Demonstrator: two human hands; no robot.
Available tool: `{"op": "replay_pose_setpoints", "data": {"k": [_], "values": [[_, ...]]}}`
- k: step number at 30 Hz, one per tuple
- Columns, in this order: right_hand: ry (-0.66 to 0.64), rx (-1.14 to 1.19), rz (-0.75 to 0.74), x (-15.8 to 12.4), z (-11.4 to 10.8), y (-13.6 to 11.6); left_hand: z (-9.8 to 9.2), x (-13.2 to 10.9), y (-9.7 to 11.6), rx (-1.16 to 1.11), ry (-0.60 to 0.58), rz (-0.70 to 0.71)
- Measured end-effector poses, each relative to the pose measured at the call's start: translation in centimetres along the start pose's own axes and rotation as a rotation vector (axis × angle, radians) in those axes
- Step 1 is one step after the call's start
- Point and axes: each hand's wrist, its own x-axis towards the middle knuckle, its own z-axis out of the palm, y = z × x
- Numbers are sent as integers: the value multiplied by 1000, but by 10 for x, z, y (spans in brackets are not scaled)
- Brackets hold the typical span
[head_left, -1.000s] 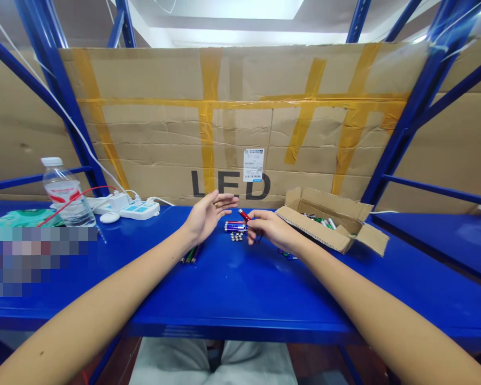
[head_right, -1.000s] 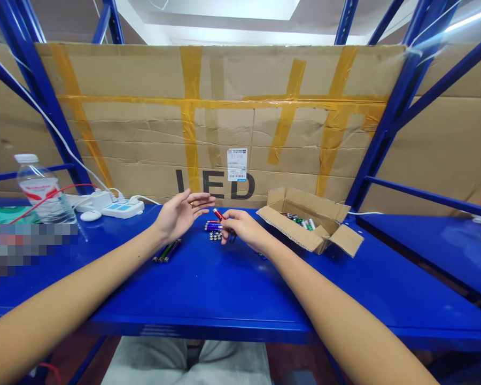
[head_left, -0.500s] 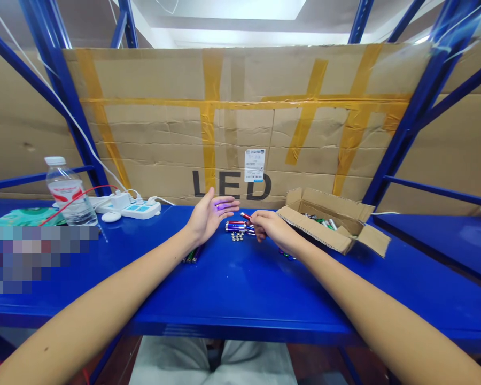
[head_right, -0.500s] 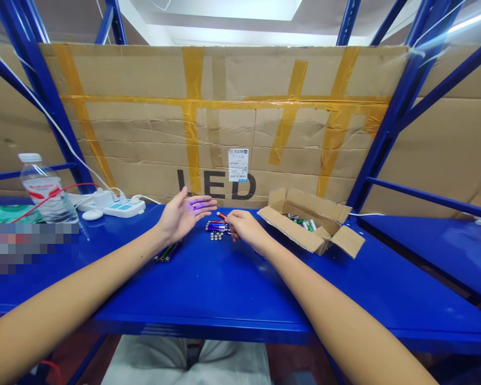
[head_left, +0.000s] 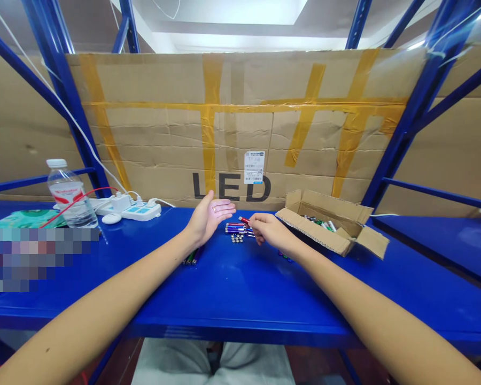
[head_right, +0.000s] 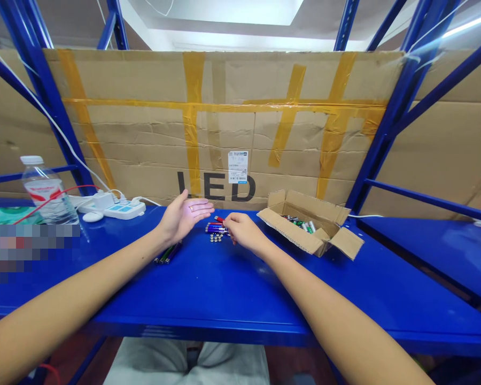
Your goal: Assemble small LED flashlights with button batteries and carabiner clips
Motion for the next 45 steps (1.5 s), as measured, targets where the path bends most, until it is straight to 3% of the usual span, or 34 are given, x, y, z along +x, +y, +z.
{"op": "replay_pose_setpoints", "data": {"k": [12, 22, 45], "values": [[-13, -68, -44, 4, -2, 11, -3, -1, 0, 36, -50, 7], [2, -11, -29, -2, -1, -2, -3, -2, 2, 11, -78, -12], [12, -120, -41, -2, -2, 1, -4, -1, 2, 14, -86, 6]]}}
